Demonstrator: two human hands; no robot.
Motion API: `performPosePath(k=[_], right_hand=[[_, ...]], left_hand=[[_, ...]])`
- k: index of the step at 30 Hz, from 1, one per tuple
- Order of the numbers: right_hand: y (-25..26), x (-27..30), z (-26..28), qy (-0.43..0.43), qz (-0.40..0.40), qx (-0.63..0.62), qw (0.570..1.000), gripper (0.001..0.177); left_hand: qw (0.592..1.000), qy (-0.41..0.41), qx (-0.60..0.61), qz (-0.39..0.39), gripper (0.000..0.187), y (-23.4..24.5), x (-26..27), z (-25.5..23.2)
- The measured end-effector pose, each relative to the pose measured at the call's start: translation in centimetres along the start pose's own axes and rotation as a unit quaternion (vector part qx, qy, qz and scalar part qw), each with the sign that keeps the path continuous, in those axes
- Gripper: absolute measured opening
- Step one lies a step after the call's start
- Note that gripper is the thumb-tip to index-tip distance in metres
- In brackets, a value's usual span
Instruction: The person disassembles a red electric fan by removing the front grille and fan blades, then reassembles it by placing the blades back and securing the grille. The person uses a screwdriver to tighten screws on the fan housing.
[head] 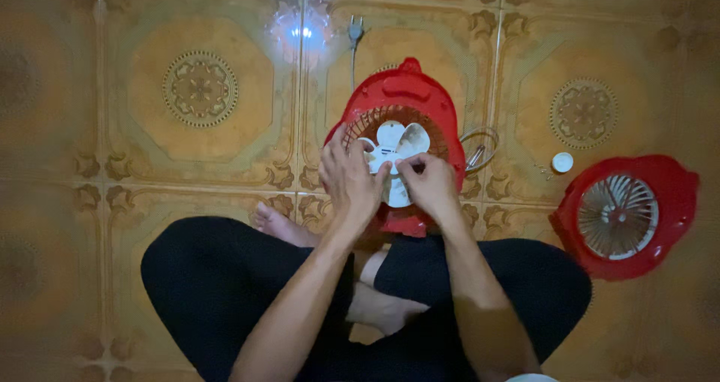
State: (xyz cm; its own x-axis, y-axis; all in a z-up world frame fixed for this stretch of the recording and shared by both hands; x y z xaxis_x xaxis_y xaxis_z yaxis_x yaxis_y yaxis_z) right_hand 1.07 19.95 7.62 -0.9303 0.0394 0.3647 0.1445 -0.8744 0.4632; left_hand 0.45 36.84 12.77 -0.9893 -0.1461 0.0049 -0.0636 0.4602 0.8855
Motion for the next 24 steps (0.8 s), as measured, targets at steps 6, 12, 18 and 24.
performPosePath(k=[6,12,18,24], right_hand=[[0.0,0.2,0.7,-0.002,-0.006,-0.034,0.999,0.038],[0.0,0.3,1.8,0.012,-0.039,-0.039,0.998,0.034],[-0.1,1.0,2.5,0.051,-0.057,-0.019,0.997,0.034],[0.2,1.6,2.8,0.050,-0.045,-0.001,0.998,0.030]], left_hand=[[0.996,-0.035,-0.064,-0.054,0.065,0.1,0.7,-0.2],[0.997,-0.001,-0.075,0.002,0.082,-0.1,-0.1,0.1],[0.992,-0.048,-0.119,-0.021,0.071,-0.6,0.5,0.3],[0.996,-0.047,-0.070,-0.042,0.085,-0.2,0.7,0.6]])
Point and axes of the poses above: each hand's wrist, its own x-axis away from the middle knuckle, its own y-axis out of the back of the hand, z = x × y, the point moved 2 cm from there along -x, towards the middle knuckle, and after that the axes turned 11 degrees about -x, right-handed, at the moved point
